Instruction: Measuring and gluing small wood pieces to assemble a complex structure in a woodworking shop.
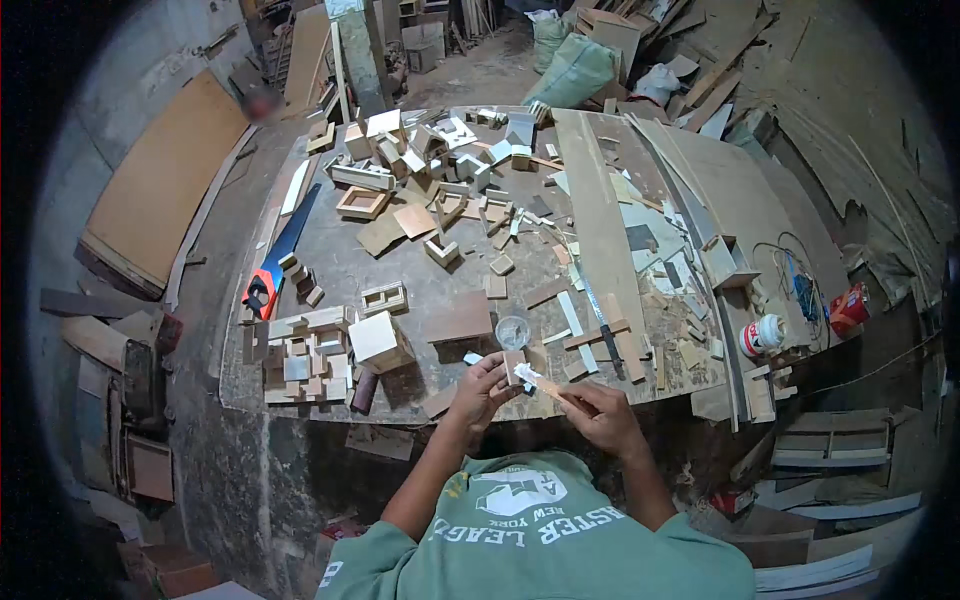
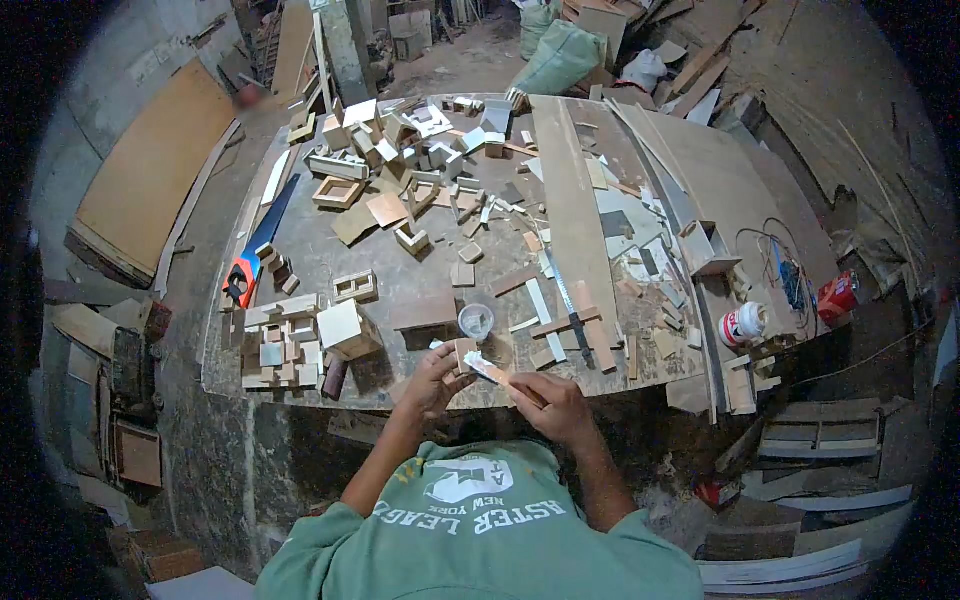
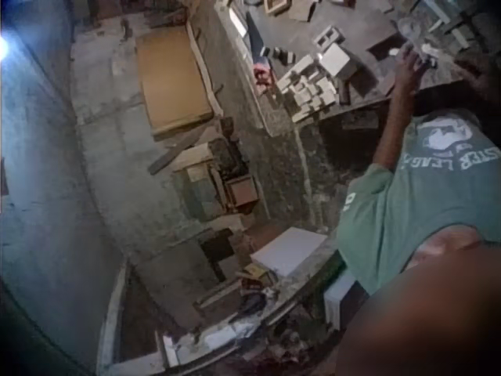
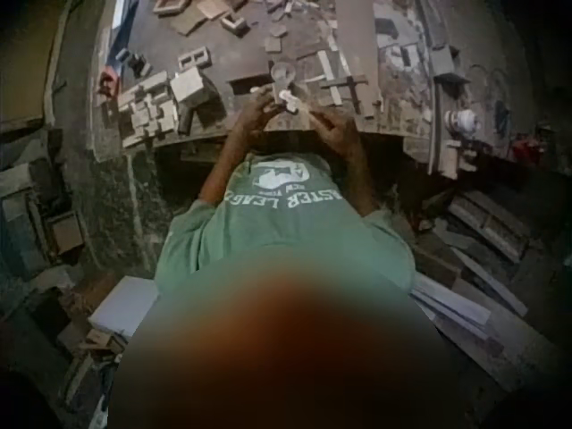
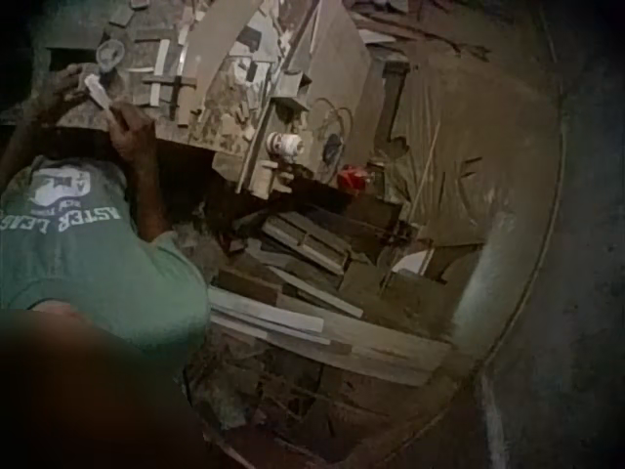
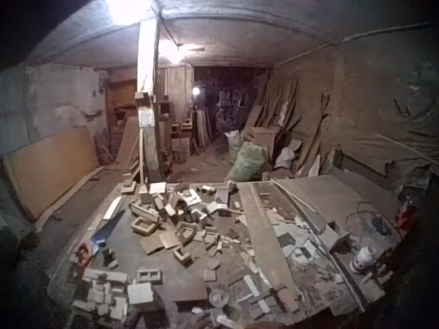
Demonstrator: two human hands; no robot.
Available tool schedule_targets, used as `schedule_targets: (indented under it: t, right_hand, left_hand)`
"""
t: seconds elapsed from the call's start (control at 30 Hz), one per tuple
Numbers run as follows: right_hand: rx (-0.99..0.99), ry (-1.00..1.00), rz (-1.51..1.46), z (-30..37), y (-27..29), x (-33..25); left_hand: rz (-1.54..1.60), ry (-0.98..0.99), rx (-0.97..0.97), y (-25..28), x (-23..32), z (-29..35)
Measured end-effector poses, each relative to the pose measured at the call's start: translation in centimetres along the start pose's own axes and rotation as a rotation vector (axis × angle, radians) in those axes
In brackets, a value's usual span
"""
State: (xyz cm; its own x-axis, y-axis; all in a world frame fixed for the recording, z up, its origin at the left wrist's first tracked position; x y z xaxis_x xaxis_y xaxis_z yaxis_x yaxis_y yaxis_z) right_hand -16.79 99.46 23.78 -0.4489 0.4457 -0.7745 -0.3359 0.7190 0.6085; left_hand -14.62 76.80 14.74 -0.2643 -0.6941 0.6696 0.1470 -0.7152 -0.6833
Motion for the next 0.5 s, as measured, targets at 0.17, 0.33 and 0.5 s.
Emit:
schedule_targets:
  t: [0.17,0.33,0.5]
  right_hand:
    - [0.041,0.022,-0.027,0.38,-0.26,-0.63]
    - [0.091,0.092,-0.025,0.64,-0.03,-0.29]
    - [0.188,0.112,-0.058,0.63,0.36,-0.34]
  left_hand:
    - [-0.005,-0.033,0.03,-0.24,0.15,0.13]
    - [0.006,-0.041,0.031,-0.33,0.19,0.15]
    - [0.033,-0.032,0.016,-0.4,-0.06,-0.1]
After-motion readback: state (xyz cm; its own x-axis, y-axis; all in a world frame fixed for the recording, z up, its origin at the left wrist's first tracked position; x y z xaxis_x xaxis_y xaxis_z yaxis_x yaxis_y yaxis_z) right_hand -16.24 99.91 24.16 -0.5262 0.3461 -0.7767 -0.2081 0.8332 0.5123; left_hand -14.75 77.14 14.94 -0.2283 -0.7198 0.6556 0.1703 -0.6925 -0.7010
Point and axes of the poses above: each hand's wrist, its own z-axis away from the middle knuckle, its own y-axis out of the back of the hand, x = y × z, the point moved 1 cm from there along -z, towards the middle knuckle, and after that the axes turned 2 degrees about -y, right-handed, at the moved point
